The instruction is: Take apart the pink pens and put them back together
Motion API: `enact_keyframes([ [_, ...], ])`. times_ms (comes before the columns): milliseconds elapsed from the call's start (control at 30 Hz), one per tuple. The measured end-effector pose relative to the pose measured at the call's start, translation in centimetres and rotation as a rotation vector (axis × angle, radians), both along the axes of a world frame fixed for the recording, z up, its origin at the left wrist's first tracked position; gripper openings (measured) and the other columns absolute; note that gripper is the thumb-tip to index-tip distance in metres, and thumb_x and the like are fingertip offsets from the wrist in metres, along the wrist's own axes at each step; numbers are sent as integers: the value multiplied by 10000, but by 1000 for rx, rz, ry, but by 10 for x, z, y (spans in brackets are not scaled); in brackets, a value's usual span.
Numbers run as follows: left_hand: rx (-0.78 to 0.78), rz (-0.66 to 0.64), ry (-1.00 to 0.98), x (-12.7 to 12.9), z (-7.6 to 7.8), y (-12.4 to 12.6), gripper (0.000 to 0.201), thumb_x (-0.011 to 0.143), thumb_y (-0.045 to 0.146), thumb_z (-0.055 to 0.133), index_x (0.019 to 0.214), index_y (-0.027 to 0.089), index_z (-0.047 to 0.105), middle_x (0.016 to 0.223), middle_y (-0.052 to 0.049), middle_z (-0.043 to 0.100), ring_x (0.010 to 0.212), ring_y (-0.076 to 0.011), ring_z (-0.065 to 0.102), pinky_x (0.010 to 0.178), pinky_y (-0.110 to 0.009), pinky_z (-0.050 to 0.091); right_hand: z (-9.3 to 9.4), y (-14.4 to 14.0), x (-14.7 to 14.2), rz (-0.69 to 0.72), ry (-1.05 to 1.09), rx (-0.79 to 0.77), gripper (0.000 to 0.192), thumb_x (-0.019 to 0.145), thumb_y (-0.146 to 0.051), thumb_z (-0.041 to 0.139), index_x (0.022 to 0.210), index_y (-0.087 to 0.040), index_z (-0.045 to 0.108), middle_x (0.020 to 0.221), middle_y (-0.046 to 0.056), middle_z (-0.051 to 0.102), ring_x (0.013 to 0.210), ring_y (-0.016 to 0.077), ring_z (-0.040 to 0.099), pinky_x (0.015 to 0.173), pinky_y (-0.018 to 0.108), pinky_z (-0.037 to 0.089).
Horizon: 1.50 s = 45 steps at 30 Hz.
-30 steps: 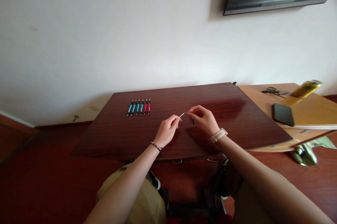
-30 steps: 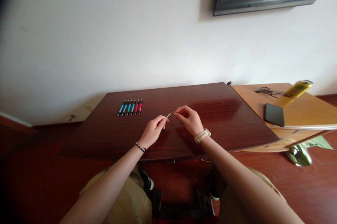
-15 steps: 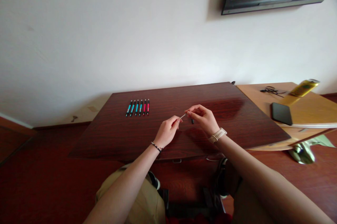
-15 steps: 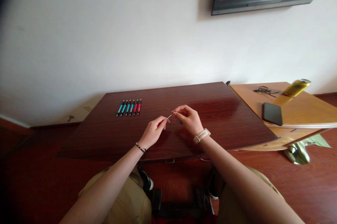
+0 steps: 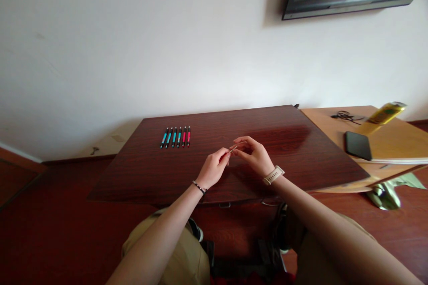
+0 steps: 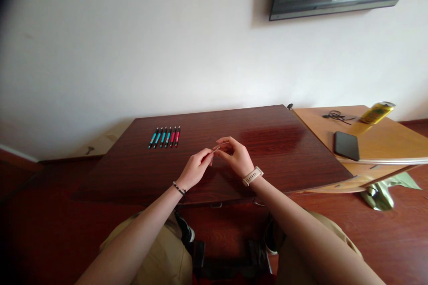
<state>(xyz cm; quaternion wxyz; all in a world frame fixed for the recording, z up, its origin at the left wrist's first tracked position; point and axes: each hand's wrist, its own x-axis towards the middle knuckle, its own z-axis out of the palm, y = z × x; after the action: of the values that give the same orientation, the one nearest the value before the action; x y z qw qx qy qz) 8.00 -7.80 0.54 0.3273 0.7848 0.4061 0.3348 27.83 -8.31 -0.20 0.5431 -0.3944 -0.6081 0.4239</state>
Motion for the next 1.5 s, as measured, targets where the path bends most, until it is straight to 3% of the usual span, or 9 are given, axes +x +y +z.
enact_keyframes([
  [233,-65,10,-88,-4,-2,3,328,1061,437,467,1039,184,676,781,-2,630,731,-143,581,747,-247,446,8,3,13,-135,-200,86,347,946,-368,670,1276,-261,686,1175,72,784,1041,247,754,925,401,611],
  [400,-105,23,-110,-7,-3,4,367,1050,478,488,1111,183,699,784,-10,636,708,-140,576,709,-245,457,8,13,42,-265,-553,127,651,913,-287,657,1539,-289,479,1273,65,759,1056,290,750,999,475,573],
  [600,-108,25,-102,-6,-3,5,382,1050,486,483,1092,181,709,781,-12,642,688,-136,571,702,-244,458,-10,21,56,-193,-967,232,629,883,-374,714,1480,-244,563,1471,111,634,1555,360,339,1267,627,232],
  [767,-111,21,-97,-6,-3,5,372,1053,477,483,1095,182,706,793,-14,644,709,-139,579,705,-240,456,-21,22,56,-126,-1071,205,691,859,-396,762,1503,-284,535,1502,105,609,1526,372,382,1252,665,202],
  [967,-117,27,-92,-5,-2,4,372,1051,476,482,1095,181,705,795,-20,646,723,-148,588,701,-243,455,-19,24,52,-128,-987,212,568,857,-299,769,1406,-280,625,1317,112,711,1349,360,571,1188,628,351],
  [1100,-108,30,-77,-5,-1,3,374,1056,473,471,1078,186,709,784,-14,644,711,-146,586,707,-243,454,-8,20,44,-155,-658,183,476,858,-332,766,1323,-276,683,1220,95,694,1018,265,701,946,449,578],
  [1200,-90,36,-64,-5,0,3,375,1060,467,464,1074,187,714,791,-15,655,716,-147,595,727,-247,456,1,17,38,-208,-420,124,287,848,-415,784,1083,-251,771,1090,76,714,849,217,701,809,383,599],
  [1300,-66,37,-51,-6,0,2,365,1064,452,461,1061,192,716,799,-15,664,748,-154,616,756,-251,455,7,16,36,-216,-290,73,243,843,-468,792,885,-229,773,936,58,757,857,229,704,834,387,582],
  [1500,-43,34,-20,-5,-1,3,335,1069,417,456,1030,197,705,796,-8,671,761,-157,636,776,-256,451,6,18,38,-211,-151,-11,338,766,-500,851,934,-214,781,1003,70,790,935,245,717,890,406,581],
])
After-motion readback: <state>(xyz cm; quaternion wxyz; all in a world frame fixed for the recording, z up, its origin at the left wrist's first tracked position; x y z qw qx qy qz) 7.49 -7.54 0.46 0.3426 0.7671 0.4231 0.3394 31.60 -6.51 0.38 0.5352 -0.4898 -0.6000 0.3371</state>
